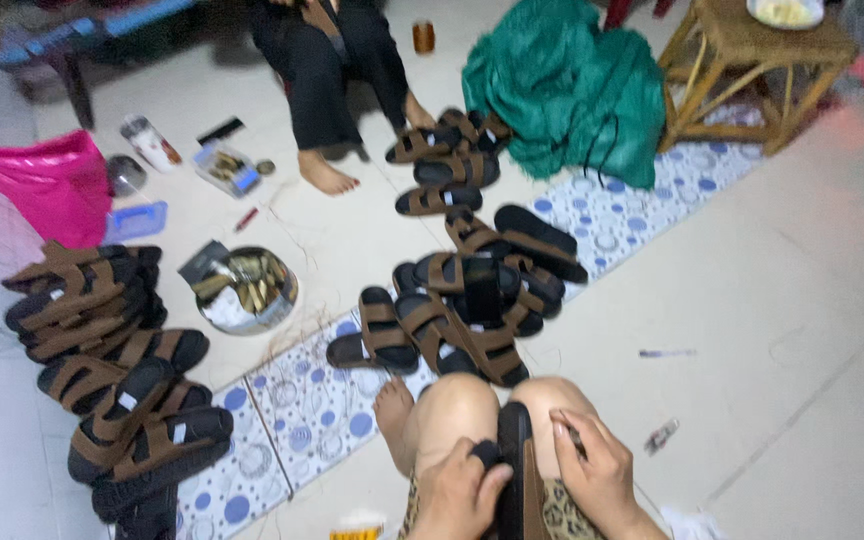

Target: The person sits on the floor and sews the straps of brown sandals using a needle and thread. They pull the thread through the material and adjust the sandal position while working.

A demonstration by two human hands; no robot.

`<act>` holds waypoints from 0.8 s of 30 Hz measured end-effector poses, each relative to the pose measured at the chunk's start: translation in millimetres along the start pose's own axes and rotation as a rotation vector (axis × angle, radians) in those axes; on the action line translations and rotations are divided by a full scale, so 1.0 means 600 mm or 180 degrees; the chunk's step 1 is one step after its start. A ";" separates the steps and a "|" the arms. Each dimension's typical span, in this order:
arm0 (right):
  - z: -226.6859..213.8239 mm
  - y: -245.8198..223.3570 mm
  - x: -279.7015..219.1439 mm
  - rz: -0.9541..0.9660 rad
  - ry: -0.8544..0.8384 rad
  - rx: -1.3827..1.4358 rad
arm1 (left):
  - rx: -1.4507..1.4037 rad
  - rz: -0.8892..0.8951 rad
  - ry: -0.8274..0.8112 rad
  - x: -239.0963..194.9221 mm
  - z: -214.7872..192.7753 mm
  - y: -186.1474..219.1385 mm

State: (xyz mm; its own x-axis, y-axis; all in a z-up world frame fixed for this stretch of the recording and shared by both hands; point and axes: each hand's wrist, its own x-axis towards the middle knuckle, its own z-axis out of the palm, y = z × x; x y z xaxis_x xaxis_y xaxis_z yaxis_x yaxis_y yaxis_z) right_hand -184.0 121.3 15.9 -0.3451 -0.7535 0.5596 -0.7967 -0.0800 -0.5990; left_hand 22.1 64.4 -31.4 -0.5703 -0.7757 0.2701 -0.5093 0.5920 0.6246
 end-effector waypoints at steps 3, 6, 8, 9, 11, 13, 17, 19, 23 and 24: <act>-0.013 -0.017 0.009 -0.0089 -0.0082 -0.0079 | -0.1219 -0.0467 -0.0051 0.031 -0.106 0.052; -0.024 -0.035 0.012 -0.0059 -0.0136 0.0216 | -0.2187 -0.1505 0.0098 0.002 -0.101 0.018; -0.033 -0.041 0.008 0.0045 -0.0192 0.0287 | -0.2444 -0.2007 0.0241 -0.008 -0.114 0.017; -0.033 -0.046 0.014 0.0042 -0.0209 0.0364 | -0.2696 -0.2436 0.0484 -0.007 -0.123 0.012; -0.052 -0.054 0.018 0.0097 -0.0541 0.0465 | -0.2619 -0.2391 0.0492 -0.020 -0.124 -0.008; -0.064 -0.053 0.018 0.0118 -0.0862 0.0572 | -0.2550 -0.2320 0.0525 -0.021 -0.128 -0.019; -0.074 -0.039 0.006 0.0118 -0.1294 0.0590 | -0.1457 -0.1996 0.0610 -0.004 -0.145 -0.010; -0.085 -0.038 0.008 0.0308 -0.1436 0.0554 | -0.1286 -0.1818 0.0683 0.008 -0.153 0.010; -0.117 -0.053 0.032 0.1090 -0.1749 0.0739 | -0.1197 -0.1001 0.0960 0.028 -0.166 0.060; -0.127 -0.059 0.039 0.1568 -0.1732 0.0603 | -0.1247 -0.0712 0.1035 0.032 -0.168 0.072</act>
State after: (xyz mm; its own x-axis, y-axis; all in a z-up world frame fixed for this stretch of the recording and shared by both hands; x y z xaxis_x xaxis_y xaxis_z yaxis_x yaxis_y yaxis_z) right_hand -201.8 156.1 93.9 -0.3066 -0.9429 -0.1303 -0.4980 0.2756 -0.8222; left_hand 54.1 53.3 74.8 -0.2159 -0.9374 0.2731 -0.2820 0.3277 0.9017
